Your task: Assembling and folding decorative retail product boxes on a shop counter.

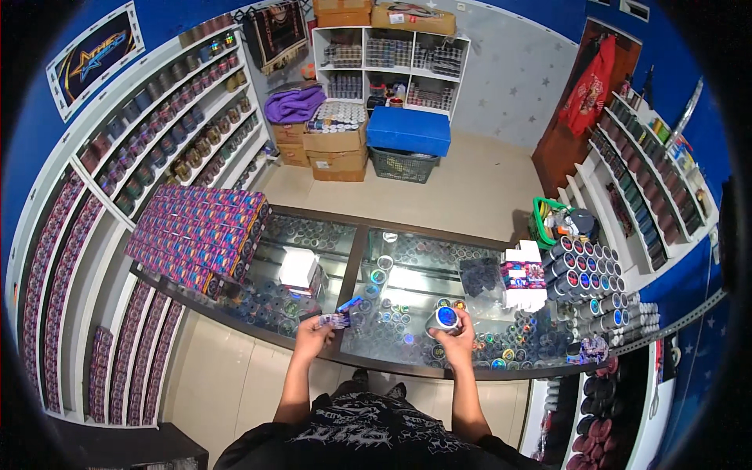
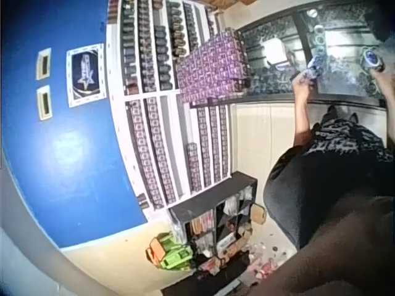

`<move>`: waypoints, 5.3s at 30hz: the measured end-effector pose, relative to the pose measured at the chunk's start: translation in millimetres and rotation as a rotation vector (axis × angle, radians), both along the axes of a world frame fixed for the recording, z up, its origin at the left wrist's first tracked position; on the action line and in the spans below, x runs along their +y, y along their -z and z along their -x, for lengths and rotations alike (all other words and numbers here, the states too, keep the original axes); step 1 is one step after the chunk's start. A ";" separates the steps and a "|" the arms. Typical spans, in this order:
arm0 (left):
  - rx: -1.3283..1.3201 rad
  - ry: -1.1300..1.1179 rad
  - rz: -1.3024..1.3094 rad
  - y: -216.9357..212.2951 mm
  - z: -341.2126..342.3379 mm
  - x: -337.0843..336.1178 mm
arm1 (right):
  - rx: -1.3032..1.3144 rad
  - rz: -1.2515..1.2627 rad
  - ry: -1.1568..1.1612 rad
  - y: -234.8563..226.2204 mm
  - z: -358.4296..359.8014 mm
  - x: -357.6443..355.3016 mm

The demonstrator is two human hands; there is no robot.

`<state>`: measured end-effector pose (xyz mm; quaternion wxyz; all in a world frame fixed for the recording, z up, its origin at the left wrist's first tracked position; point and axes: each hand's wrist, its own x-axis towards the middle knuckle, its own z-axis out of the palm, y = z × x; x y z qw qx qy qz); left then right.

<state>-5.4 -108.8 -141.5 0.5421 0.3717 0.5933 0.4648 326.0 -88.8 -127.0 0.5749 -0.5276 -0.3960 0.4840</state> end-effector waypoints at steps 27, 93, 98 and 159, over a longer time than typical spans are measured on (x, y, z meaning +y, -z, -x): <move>1.047 0.100 -0.379 38.2 175.5 33.9 | -0.527 0.037 0.019 30.4 198.9 -7.1; -0.277 0.498 -0.591 -111.7 140.3 74.1 | 0.064 -0.354 -0.153 -127.0 276.1 22.4; -0.293 0.366 -0.936 -130.0 144.4 70.6 | 0.213 -0.404 -0.208 -134.8 288.8 19.9; -0.335 0.468 -0.483 -162.2 149.3 66.2 | 0.116 -0.421 -0.255 -155.2 291.9 6.3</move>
